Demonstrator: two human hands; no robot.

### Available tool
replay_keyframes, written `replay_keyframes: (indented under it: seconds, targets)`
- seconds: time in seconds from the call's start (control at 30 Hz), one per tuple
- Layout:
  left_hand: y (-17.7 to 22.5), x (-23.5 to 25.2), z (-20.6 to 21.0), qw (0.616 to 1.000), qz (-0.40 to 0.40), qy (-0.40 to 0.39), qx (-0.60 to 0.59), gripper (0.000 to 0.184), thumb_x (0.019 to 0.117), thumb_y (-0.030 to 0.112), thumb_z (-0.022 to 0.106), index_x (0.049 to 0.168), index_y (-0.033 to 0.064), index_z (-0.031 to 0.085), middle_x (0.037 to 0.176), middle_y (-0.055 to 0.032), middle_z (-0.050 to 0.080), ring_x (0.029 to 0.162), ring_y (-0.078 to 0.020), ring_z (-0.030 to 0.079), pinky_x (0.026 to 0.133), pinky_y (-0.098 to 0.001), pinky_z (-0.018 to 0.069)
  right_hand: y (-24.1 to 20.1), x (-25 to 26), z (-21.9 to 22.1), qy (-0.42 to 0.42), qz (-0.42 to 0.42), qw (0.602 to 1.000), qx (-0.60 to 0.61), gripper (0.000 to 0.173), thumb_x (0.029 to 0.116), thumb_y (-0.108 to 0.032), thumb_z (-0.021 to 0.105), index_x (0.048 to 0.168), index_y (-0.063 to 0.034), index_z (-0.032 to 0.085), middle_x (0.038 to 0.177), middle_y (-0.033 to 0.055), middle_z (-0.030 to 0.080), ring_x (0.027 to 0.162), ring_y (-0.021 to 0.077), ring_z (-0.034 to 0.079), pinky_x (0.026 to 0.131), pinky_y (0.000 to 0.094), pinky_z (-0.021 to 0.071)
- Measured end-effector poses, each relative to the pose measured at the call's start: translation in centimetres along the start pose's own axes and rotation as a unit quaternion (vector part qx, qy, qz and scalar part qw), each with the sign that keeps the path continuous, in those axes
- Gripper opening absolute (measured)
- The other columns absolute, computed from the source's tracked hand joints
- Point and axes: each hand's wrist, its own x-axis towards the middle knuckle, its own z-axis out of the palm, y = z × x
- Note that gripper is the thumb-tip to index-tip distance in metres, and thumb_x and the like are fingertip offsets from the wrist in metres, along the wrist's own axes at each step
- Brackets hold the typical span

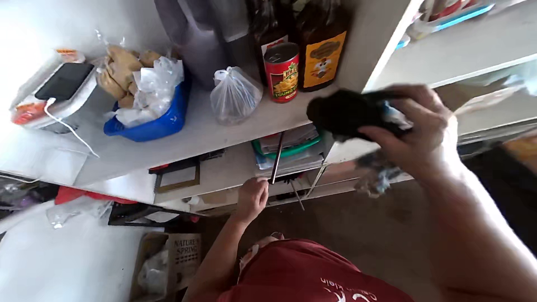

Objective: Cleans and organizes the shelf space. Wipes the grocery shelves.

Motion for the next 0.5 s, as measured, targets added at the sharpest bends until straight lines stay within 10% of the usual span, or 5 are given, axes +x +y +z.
replay_keyframes:
  seconds: [0.17,0.5]
  targets:
    - [-2.1,-4.4,-2.7,0.999,-0.037,0.029,0.021,0.018,0.0947,0.007,0.058,0.096,0.0004,0.074,0.106,-0.0130,0.075,0.099,-0.0217,0.073,0.090,-0.0348,0.0602,0.1,6.1,7.8,-0.080,0.019,0.976,-0.202,0.019,0.0959,-0.011,0.067,0.106,0.0045,0.069,0.119,0.0294,0.065,0.111,0.0536,0.062,0.082,0.0697,0.0506]
    - [-3.7,-1.6,-2.7,0.997,0.054,0.050,-0.005,0.017,0.0947,0.009,0.059,0.096,0.0018,0.074,0.105,-0.0133,0.075,0.098,-0.0219,0.073,0.090,-0.0331,0.0594,-10.1,6.8,20.2,-0.077,-0.198,0.973,-0.092,0.003,0.0859,-0.004,0.072,0.087,-0.0056,0.069,0.091,0.0120,0.067,0.087,0.0325,0.066,0.066,0.0458,0.0550]
